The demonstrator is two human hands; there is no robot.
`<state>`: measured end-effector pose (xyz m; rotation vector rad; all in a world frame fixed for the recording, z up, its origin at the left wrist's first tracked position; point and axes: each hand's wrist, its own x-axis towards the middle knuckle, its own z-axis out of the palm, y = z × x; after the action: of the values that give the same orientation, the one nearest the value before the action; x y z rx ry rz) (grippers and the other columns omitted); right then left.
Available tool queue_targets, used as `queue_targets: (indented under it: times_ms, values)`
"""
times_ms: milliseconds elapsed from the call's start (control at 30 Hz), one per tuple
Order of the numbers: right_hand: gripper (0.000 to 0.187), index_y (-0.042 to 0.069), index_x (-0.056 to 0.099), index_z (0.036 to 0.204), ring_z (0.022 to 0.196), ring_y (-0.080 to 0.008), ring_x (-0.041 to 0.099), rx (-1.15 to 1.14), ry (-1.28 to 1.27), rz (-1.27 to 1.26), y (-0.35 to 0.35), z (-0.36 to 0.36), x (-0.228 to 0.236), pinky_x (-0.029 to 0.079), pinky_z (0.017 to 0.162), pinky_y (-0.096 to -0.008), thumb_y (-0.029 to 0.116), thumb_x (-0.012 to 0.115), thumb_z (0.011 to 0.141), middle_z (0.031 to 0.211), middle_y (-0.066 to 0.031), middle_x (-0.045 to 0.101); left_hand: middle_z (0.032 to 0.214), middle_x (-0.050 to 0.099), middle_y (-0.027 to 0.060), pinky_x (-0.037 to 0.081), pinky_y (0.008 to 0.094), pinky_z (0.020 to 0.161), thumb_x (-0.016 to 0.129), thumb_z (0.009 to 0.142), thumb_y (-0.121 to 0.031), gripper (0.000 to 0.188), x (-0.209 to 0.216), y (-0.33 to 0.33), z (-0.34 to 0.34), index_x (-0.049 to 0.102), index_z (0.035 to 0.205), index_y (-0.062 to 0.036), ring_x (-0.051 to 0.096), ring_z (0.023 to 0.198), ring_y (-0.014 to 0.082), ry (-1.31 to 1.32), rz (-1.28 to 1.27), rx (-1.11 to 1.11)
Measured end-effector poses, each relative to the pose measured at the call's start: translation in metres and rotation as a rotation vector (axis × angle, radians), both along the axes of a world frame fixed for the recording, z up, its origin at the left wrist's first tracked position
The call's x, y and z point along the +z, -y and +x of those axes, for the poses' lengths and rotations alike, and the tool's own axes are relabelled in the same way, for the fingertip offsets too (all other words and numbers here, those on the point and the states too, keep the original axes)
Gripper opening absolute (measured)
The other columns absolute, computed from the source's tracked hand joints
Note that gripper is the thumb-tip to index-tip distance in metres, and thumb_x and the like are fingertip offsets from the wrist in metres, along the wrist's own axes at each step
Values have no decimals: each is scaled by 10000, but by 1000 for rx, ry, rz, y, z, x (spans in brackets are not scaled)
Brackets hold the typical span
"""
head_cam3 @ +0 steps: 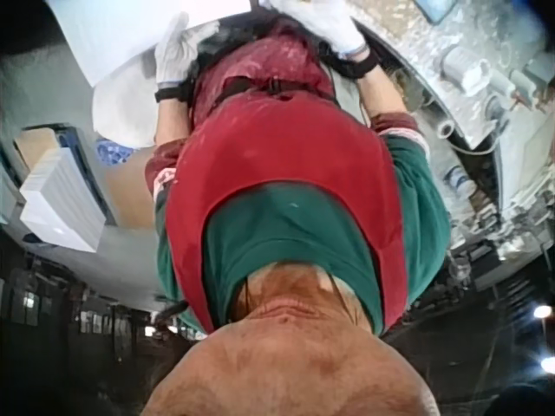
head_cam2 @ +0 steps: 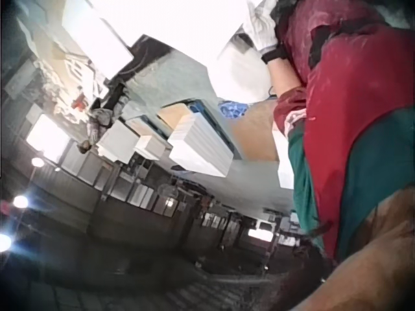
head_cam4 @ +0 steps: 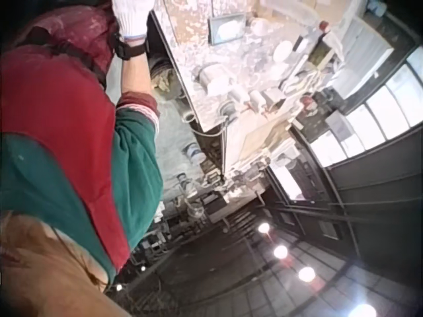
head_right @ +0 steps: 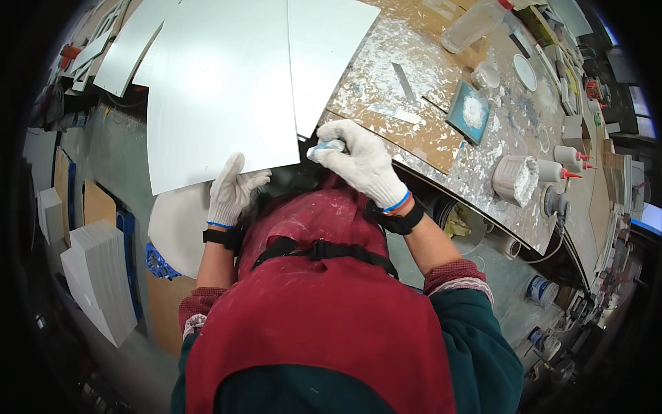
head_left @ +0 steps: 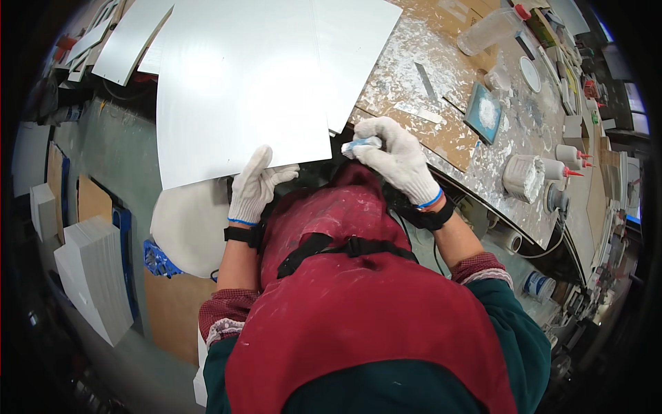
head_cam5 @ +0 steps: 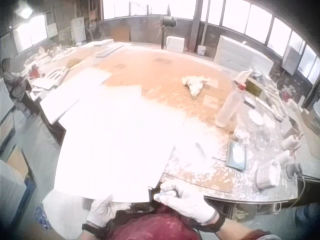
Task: The recorder is scraping and cleaning the edges of white furniture panels in a workshop.
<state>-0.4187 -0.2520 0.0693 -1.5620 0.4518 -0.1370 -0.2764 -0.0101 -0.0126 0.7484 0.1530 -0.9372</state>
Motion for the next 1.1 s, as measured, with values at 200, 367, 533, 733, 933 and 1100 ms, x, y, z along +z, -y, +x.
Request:
queue_targets:
  times_ms: [200, 367, 533, 733, 933, 1100]
  values:
    - [307, -12, 612, 1136, 796, -48, 565, 29, -63, -324, -20, 16, 0, 508, 757, -230, 45, 721, 855, 838, 17, 594, 1102, 637, 330, 660, 424, 730, 540, 1027, -192, 389, -1, 0, 0, 475, 1241, 126, 702, 922, 427, -43, -44, 0]
    - [325, 37, 658, 1129, 845, -159, 670, 91, -88, -524, -23, 14, 7, 539, 787, -286, 139, 739, 831, 907, -91, 695, 1097, 639, 322, 654, 433, 733, 559, 1014, -188, 396, -3, -1, 1, 478, 1242, 126, 700, 916, 410, 17, -5, -18]
    - [334, 48, 665, 1128, 821, -132, 672, 42, -261, -387, -16, 13, 9, 541, 780, -286, 165, 739, 824, 886, -71, 701, 1101, 642, 308, 651, 434, 730, 568, 1008, -194, 411, -4, 0, 0, 480, 1249, 127, 698, 922, 399, 21, -11, -23]
    - [344, 48, 659, 1134, 790, -149, 664, 80, -55, -465, -18, 17, 6, 537, 776, -290, 173, 748, 826, 888, -71, 695, 1101, 637, 312, 650, 437, 737, 562, 1011, -190, 410, -3, -1, 1, 476, 1256, 127, 696, 930, 397, 11, -37, -35]
    - [317, 50, 664, 1104, 797, -170, 676, 66, -188, -446, -15, 15, 10, 539, 771, -306, 172, 741, 822, 865, -83, 695, 1105, 636, 319, 650, 435, 737, 560, 1012, -192, 416, -3, -1, 2, 474, 1260, 131, 694, 926, 404, 0, -5, -42]
    - [315, 34, 656, 1117, 827, -177, 682, 197, -117, -560, -14, 17, 11, 540, 775, -312, 173, 734, 846, 883, -91, 698, 1095, 640, 317, 649, 427, 739, 563, 1011, -197, 417, -2, -1, 1, 481, 1253, 133, 697, 923, 402, 29, -28, -41]
